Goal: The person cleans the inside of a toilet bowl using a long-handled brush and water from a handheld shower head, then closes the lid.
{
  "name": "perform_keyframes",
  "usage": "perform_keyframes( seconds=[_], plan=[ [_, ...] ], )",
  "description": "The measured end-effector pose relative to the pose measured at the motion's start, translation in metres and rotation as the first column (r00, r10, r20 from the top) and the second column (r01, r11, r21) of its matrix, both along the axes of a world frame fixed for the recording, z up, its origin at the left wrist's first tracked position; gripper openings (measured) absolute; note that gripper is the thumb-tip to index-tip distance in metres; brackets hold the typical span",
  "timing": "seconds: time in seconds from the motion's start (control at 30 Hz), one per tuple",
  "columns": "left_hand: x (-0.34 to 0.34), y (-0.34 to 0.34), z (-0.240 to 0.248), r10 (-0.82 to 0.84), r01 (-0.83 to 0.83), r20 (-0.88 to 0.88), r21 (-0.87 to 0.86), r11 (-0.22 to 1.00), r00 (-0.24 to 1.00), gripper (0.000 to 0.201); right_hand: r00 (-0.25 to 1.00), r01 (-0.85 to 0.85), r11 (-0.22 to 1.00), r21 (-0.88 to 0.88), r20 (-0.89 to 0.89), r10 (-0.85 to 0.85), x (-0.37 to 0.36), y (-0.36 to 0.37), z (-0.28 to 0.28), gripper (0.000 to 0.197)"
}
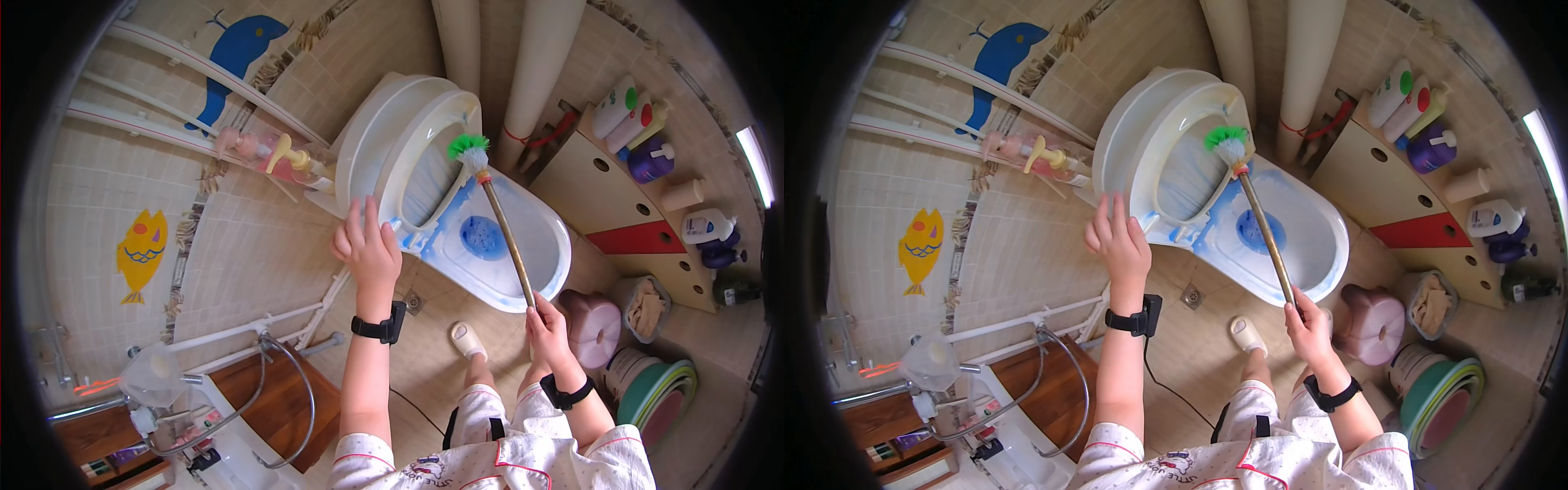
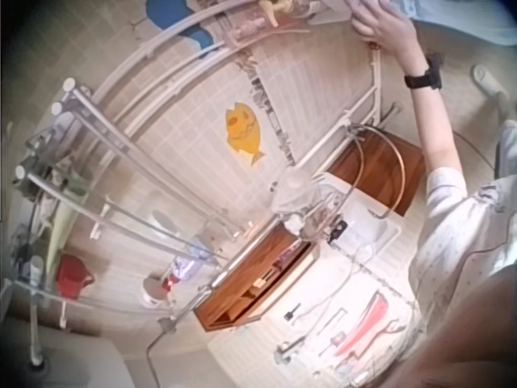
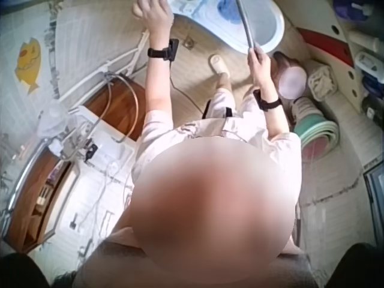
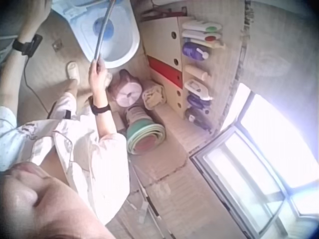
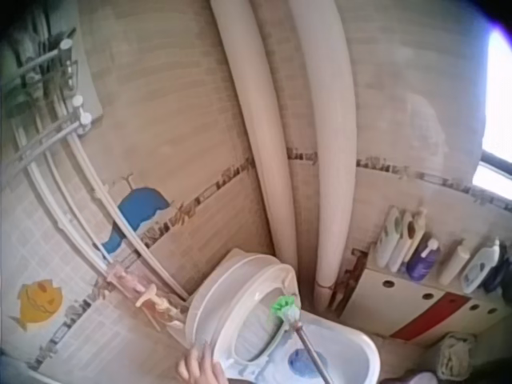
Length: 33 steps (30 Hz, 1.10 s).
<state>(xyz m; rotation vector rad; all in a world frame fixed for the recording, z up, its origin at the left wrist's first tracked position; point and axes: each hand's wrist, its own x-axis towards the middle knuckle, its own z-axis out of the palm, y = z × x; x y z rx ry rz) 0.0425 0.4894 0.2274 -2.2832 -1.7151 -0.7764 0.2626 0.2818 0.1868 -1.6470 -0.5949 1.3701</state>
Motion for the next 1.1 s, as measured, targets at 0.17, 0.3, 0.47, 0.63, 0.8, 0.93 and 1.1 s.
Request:
perform_keyframes(
  seconds=[0.17,0.3,0.47,0.63,0.8,0.93,1.1],
  plan=[
    [0.004,-0.007,0.002,-0.025,0.031,-0.143,0.044,0.999,0.989,0.037,0.997,0.007,1.0,-0.003,0.081,-0.006,0.002,0.011,0.021,0.038],
    [0.006,-0.009,0.01,0.01,-0.01,-0.24,0.002,1.0,0.971,0.041,0.998,0.046,0.998,0.031,0.031,-0.047,-0.006,0.002,0.042,0.037],
    [-0.007,-0.003,0.039,0.111,-0.131,-0.204,-0.088,0.987,0.973,0.049,0.996,-0.023,0.995,0.102,0.088,0.014,-0.023,0.0,0.067,0.037],
    [-0.025,-0.095,0.087,-0.02,-0.003,-0.117,-0.193,0.981,0.993,0.052,0.95,-0.133,0.979,0.152,0.302,0.082,-0.038,0.014,0.079,0.036],
    [-0.102,-0.237,0.053,0.068,-0.101,-0.096,-0.399,0.911,0.993,0.055,0.878,-0.21,0.93,0.302,0.477,0.043,-0.076,0.065,0.088,0.023],
    [-0.152,-0.327,0.033,0.323,-0.37,-0.184,-0.546,0.752,0.928,0.055,0.845,-0.155,0.935,0.32,0.534,-0.042,-0.071,0.101,0.097,0.015],
    [-0.17,-0.363,0.046,0.545,-0.563,-0.204,-0.516,0.645,0.813,0.055,0.799,-0.269,0.895,0.356,0.602,0.001,-0.089,0.074,0.111,0.015]
  ],
)
